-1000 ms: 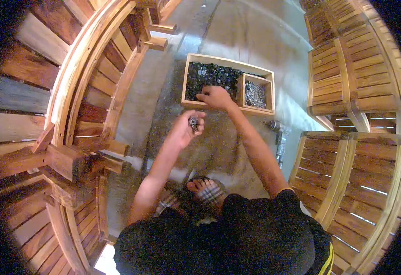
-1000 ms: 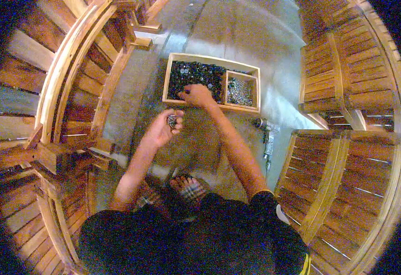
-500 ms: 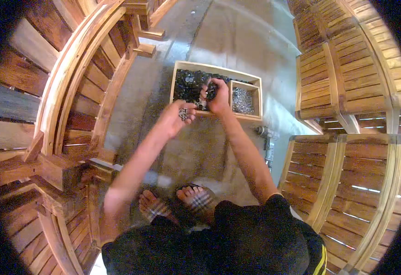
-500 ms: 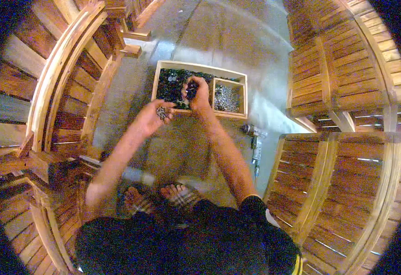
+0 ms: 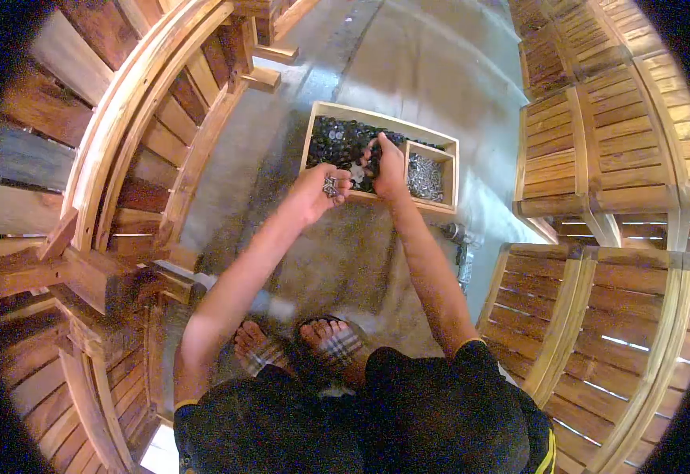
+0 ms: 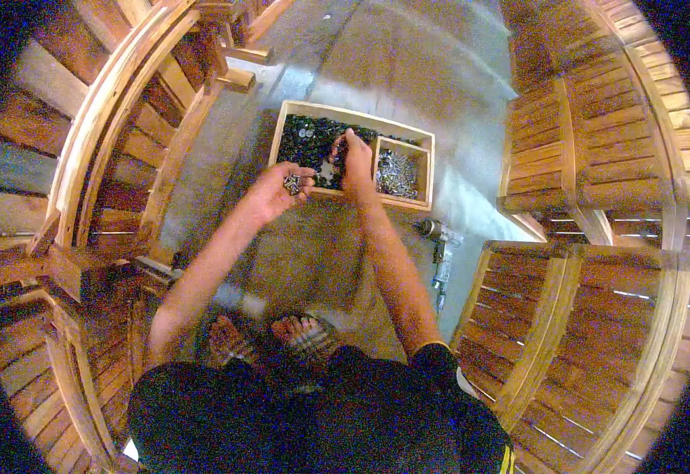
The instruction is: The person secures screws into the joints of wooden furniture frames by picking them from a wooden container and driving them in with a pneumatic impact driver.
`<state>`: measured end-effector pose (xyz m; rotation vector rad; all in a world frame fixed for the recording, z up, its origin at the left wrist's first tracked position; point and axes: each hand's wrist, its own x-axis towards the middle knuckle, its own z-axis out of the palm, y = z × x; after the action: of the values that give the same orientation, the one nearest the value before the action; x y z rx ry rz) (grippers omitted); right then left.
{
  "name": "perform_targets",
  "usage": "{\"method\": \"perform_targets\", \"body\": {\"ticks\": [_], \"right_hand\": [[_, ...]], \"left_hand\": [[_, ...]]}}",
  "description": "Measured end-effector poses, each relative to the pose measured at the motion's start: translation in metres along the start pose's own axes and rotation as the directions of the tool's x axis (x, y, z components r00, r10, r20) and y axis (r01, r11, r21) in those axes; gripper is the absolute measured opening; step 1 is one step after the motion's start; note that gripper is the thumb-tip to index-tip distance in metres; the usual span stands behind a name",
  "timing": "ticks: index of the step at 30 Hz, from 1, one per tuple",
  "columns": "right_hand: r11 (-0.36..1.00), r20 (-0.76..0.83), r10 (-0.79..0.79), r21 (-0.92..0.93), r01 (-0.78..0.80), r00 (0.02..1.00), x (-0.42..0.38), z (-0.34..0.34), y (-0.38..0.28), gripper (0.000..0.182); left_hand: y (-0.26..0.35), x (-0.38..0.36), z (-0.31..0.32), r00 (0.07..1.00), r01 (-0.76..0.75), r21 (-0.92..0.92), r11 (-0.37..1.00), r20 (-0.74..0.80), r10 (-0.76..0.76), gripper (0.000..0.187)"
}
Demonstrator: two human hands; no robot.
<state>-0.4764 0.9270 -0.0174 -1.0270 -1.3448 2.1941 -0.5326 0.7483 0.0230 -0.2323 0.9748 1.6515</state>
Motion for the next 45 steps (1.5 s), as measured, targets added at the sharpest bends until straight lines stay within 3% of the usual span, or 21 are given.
{"method": "perform_targets", "body": {"ticks": [2, 4, 5, 6, 8, 9, 14, 17, 22, 25, 27, 28, 30, 33, 41, 43, 45], "right_hand": [[0.997, -0.004, -0.051, -0.062, 0.051, 0.999, 0.006, -0.005, 0.007, 0.033], [0.939, 0.026, -0.007, -0.344, 0.015, 1.0, -0.006, -0.004, -0.001, 0.034], [0.919, 0.02, 0.104, -0.385, -0.088, 0.994, -0.011, -0.004, -0.008, 0.037], [0.918, 0.023, 0.109, -0.386, -0.092, 0.994, -0.009, -0.008, -0.009, 0.037], [0.919, 0.111, 0.392, -0.105, -0.381, 0.913, -0.004, -0.013, -0.011, 0.04], [0.911, 0.123, 0.412, -0.071, -0.406, 0.903, -0.008, -0.011, -0.015, 0.042], [0.931, 0.181, 0.353, -0.165, -0.326, 0.918, -0.012, -0.016, -0.019, 0.043], [0.937, 0.171, 0.285, -0.259, -0.236, 0.943, -0.021, -0.012, -0.027, 0.041], [0.932, 0.144, 0.208, -0.33, -0.151, 0.967, -0.025, -0.008, -0.03, 0.034], [0.953, 0.112, 0.235, -0.223, -0.206, 0.966, -0.025, -0.007, -0.03, 0.031], [0.975, 0.222, 0.177, 0.091, -0.201, 0.959, -0.025, -0.007, -0.028, 0.027], [0.975, 0.222, 0.177, 0.09, -0.201, 0.959, -0.025, -0.006, -0.029, 0.027], [0.95, 0.287, 0.063, 0.277, -0.146, 0.956, -0.03, 0.0, -0.032, 0.026], [0.928, 0.285, 0.043, 0.345, -0.144, 0.958, -0.053, 0.024, -0.05, 0.024], [0.984, 0.189, -0.021, 0.178, -0.013, 0.982, -0.048, 0.032, -0.047, 0.021], [0.993, 0.142, 0.08, -0.095, -0.066, 0.987, -0.038, 0.027, -0.044, 0.019], [0.992, 0.142, 0.082, -0.109, -0.066, 0.986, -0.034, 0.023, -0.039, 0.019]], "left_hand": [[-0.001, -0.002, -0.003, 1.0, 0.006, -0.022, 1.0, 0.01, -0.006, 0.028], [0.0, -0.007, -0.003, 0.999, -0.008, -0.021, 1.0, 0.033, 0.009, 0.029], [0.0, -0.008, -0.004, 1.0, -0.009, -0.023, 1.0, 0.026, 0.01, 0.029], [0.0, -0.008, -0.005, 0.999, -0.008, -0.043, 0.999, 0.037, 0.01, 0.028], [-0.001, -0.009, -0.007, 0.999, -0.009, -0.066, 0.998, 0.044, 0.012, 0.027], [-0.001, -0.009, -0.007, 0.998, -0.01, -0.066, 0.998, 0.057, 0.013, 0.027], [-0.003, -0.006, -0.009, 0.994, 0.01, -0.095, 0.995, 0.112, 0.001, 0.026], [-0.003, -0.011, -0.002, 0.999, -0.04, -0.072, 0.997, 0.006, 0.04, 0.026], [-0.005, -0.003, -0.008, 0.997, -0.001, -0.036, 0.999, 0.083, 0.004, 0.027], [-0.005, -0.007, -0.002, 0.999, -0.017, -0.069, 0.997, 0.049, 0.02, 0.025], [-0.004, -0.01, 0.001, 0.999, -0.011, -0.076, 0.997, 0.041, 0.014, 0.025], [-0.004, -0.01, 0.002, 0.999, -0.005, -0.083, 0.997, 0.032, 0.007, 0.025], [-0.005, -0.009, 0.008, 1.0, -0.019, -0.133, 0.991, -0.006, 0.018, 0.025], [-0.009, -0.006, 0.017, 0.998, -0.058, -0.188, 0.98, -0.008, 0.057, 0.025], [-0.021, 0.002, 0.018, 0.995, -0.087, -0.175, 0.981, 0.039, 0.095, 0.022], [-0.022, 0.001, 0.013, 1.0, -0.022, -0.175, 0.984, 0.008, 0.024, 0.021], [-0.021, -0.002, 0.01, 1.0, -0.02, -0.16, 0.987, 0.005, 0.021, 0.022]]}}
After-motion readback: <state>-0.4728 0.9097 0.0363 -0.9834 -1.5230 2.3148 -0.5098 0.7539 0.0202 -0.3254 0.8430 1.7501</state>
